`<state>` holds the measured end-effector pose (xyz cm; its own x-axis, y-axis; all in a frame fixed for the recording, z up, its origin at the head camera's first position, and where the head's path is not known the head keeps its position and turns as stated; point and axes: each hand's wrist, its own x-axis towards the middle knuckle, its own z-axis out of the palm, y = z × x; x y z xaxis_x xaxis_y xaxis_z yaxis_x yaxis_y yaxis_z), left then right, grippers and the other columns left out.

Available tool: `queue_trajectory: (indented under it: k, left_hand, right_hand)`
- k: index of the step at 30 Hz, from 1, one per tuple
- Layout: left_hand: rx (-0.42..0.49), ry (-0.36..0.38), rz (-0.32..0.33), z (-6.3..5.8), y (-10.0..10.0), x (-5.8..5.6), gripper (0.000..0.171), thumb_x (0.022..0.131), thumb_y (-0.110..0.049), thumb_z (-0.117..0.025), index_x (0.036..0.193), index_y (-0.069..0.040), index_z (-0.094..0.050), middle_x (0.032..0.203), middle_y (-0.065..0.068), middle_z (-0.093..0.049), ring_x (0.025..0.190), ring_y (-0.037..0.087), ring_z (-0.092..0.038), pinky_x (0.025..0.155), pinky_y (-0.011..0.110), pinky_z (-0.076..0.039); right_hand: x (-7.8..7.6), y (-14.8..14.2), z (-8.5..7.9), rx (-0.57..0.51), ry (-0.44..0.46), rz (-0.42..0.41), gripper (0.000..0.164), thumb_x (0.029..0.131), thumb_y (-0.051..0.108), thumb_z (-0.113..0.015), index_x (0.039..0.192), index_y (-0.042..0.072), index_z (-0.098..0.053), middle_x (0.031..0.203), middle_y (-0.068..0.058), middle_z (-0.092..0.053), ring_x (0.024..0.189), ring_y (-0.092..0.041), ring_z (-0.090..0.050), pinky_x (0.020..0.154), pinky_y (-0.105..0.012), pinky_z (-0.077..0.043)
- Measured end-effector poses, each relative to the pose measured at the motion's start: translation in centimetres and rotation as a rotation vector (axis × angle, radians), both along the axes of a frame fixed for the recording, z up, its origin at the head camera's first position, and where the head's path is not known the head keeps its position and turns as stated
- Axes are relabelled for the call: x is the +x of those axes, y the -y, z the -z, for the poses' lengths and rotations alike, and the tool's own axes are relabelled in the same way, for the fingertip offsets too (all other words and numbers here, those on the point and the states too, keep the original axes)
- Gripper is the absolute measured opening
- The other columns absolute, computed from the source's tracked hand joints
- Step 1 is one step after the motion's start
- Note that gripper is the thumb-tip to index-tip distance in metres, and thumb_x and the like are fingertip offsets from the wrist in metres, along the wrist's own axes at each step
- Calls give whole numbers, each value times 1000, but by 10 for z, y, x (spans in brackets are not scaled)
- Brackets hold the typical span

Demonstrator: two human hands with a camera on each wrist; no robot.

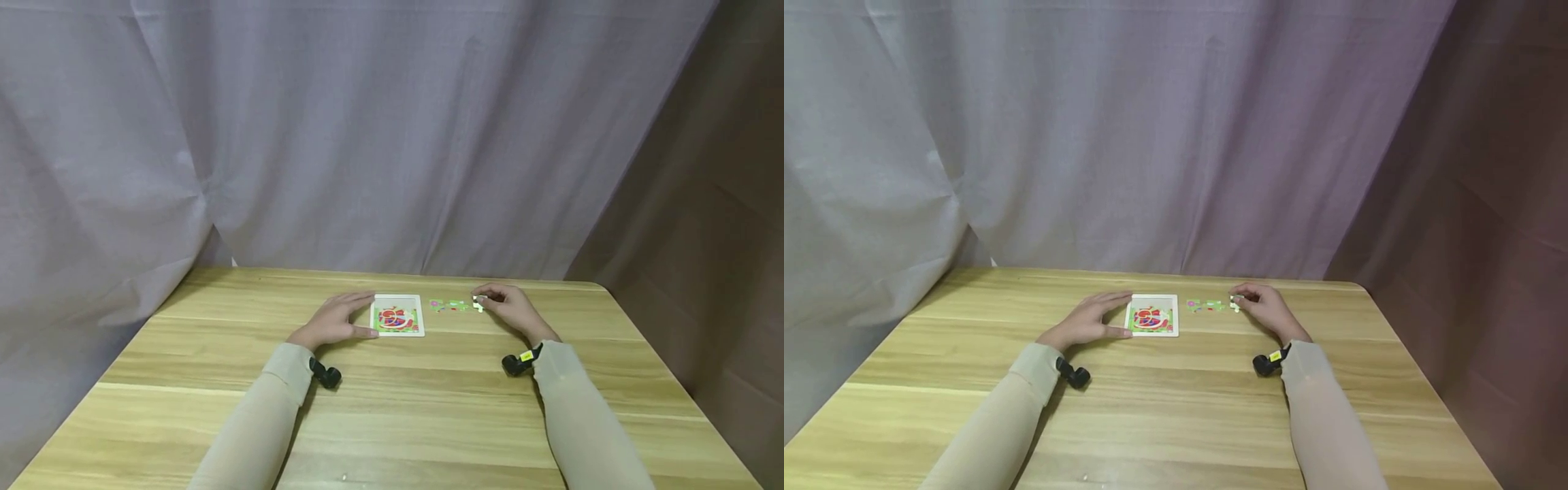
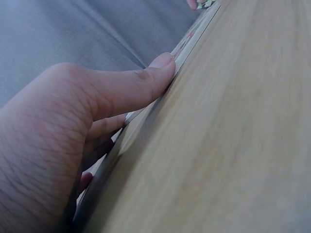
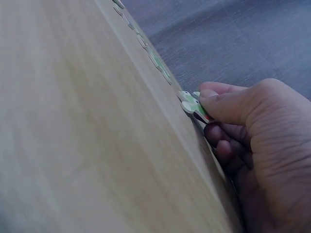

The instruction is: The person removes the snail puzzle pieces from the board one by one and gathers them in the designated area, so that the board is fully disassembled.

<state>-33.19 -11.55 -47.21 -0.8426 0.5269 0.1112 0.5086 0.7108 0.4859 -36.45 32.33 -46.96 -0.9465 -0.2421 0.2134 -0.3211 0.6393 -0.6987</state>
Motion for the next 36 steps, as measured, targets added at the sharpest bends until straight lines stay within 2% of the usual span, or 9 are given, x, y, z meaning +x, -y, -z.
queue_trajectory:
  k: [12,19,24,29,36]
  left_hand:
    - [11,-3,2,-2,0,2,93,96,-53,-80,172,-10,-46,182,12,-41,169,43,-36,140,71,-19]
    - [12,8,-2,-2,-1,3,94,97,-54,-80,172,-10,-46,182,13,-41,169,43,-36,140,71,-19]
    - [22,16,-16,-2,-1,3,94,96,-56,-81,172,-12,-47,181,11,-42,169,42,-37,140,71,-19]
    - [17,14,-15,-2,-1,3,94,96,-56,-81,171,-11,-48,181,12,-43,169,43,-38,140,71,-20]
    - [19,18,-12,-3,-1,3,94,96,-57,-80,172,-12,-47,182,11,-42,169,42,-36,140,71,-19]
  right_hand:
    - [-1,-1,0,39,-6,12,27,112,16,-70,135,4,-79,125,-18,-80,98,-18,-64,86,-28,-51]
    - [-2,0,1,50,-1,11,25,112,14,-71,131,1,-78,114,-17,-79,94,-16,-60,81,-27,-48]
    - [-2,3,0,65,-15,2,22,111,11,-71,128,0,-79,115,-18,-78,92,-17,-60,80,-27,-48]
    - [0,5,0,90,-43,-40,15,110,9,-73,118,0,-81,117,-18,-77,96,-18,-63,82,-27,-51]
    - [0,6,-1,89,-37,-26,12,109,8,-73,115,1,-81,118,-17,-75,100,-20,-62,85,-27,-50]
